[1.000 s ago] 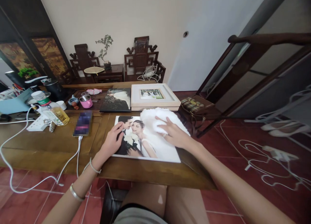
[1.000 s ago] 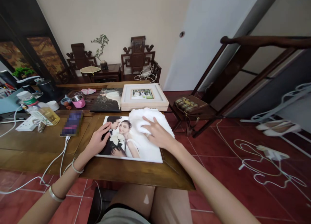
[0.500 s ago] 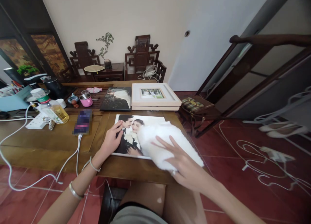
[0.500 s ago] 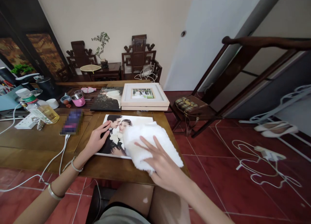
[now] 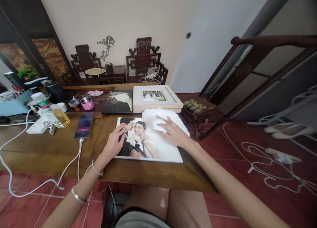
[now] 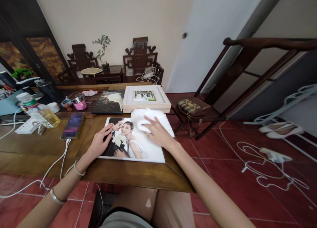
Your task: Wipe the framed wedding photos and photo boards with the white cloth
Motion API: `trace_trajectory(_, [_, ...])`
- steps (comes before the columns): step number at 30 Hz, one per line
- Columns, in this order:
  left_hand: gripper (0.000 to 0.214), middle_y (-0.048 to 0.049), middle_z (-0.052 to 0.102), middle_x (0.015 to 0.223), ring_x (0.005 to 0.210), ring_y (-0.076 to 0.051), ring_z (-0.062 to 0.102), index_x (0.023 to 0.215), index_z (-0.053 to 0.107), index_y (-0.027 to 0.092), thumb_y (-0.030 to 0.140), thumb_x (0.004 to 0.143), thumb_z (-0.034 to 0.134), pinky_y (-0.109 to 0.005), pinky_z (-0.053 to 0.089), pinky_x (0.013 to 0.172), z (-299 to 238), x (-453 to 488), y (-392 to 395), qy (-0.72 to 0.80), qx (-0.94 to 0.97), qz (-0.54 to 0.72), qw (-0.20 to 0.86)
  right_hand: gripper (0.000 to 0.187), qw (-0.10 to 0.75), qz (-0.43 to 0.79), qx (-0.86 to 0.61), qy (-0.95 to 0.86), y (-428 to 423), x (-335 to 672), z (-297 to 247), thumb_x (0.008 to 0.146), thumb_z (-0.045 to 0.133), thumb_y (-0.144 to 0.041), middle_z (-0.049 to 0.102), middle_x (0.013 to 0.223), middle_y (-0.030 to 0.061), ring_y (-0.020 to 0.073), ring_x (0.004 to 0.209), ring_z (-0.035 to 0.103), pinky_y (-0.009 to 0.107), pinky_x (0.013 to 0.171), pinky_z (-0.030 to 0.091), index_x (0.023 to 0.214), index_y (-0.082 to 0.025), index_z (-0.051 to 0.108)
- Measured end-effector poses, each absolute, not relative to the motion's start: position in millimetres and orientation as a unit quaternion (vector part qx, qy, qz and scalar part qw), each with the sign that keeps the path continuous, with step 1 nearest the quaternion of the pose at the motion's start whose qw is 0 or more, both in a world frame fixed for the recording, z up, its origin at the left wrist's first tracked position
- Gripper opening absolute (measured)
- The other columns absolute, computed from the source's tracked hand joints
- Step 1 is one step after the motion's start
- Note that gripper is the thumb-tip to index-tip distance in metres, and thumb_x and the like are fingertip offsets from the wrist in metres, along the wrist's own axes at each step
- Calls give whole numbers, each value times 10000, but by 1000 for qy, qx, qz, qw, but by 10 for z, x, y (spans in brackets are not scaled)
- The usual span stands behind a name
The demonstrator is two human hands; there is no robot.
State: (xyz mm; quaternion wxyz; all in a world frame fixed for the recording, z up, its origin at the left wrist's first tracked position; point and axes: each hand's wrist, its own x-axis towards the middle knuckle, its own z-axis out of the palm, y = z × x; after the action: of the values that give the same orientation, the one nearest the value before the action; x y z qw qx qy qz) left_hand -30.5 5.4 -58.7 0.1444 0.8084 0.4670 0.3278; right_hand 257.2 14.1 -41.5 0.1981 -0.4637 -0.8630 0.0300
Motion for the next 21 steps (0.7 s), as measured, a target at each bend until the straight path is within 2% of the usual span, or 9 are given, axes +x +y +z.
trace_trajectory(4, [376, -116, 523, 1372, 1298, -228, 469, 1241, 599, 124, 212, 923, 418, -413, 362, 1113, -574, -291, 45, 471, 805, 330, 143, 342, 199, 40, -447, -871, -110, 2532, -409, 719, 459, -68, 473, 1394, 222, 332, 1378, 312, 628, 1100, 201, 976, -116, 680])
trace_trajectory(9, [371, -119, 536, 1359, 1297, -234, 469, 1226, 609, 125, 216, 920, 422, -409, 368, 1111, -602, -286, 54, 469, 803, 338, 143, 335, 182, 71, -385, -902, -824, 2517, -367, 601, 436, -30, 401, 1465, 131, 305, 1425, 187, 637, 1126, 117, 792, -167, 675])
trace_trajectory(13, [367, -110, 534, 1363, 1301, -238, 464, 1226, 610, 147, 215, 916, 427, -413, 361, 1115, -610, -290, 54, 464, 806, 338, 144, 331, 176, 82, -365, -911, -1120, 2496, -338, 570, 428, -19, 386, 1478, 80, 295, 1428, 179, 628, 1139, 96, 736, -188, 661])
trace_trajectory(17, [372, -141, 519, 1372, 1299, -251, 465, 1220, 611, 110, 216, 922, 415, -428, 351, 1119, -587, -287, 42, 467, 808, 330, 146, 339, 185, 70, -389, -900, -844, 2488, -344, 603, 451, -34, 429, 1448, 131, 303, 1408, 249, 602, 1138, 157, 816, -167, 680])
trace_trajectory(21, [367, -135, 519, 1373, 1300, -246, 464, 1219, 611, 118, 214, 921, 419, -421, 358, 1115, -571, -287, 38, 465, 810, 329, 140, 385, 188, 46, -445, -875, -212, 2475, -366, 681, 463, -59, 494, 1383, 205, 324, 1364, 345, 613, 1110, 209, 991, -121, 682])
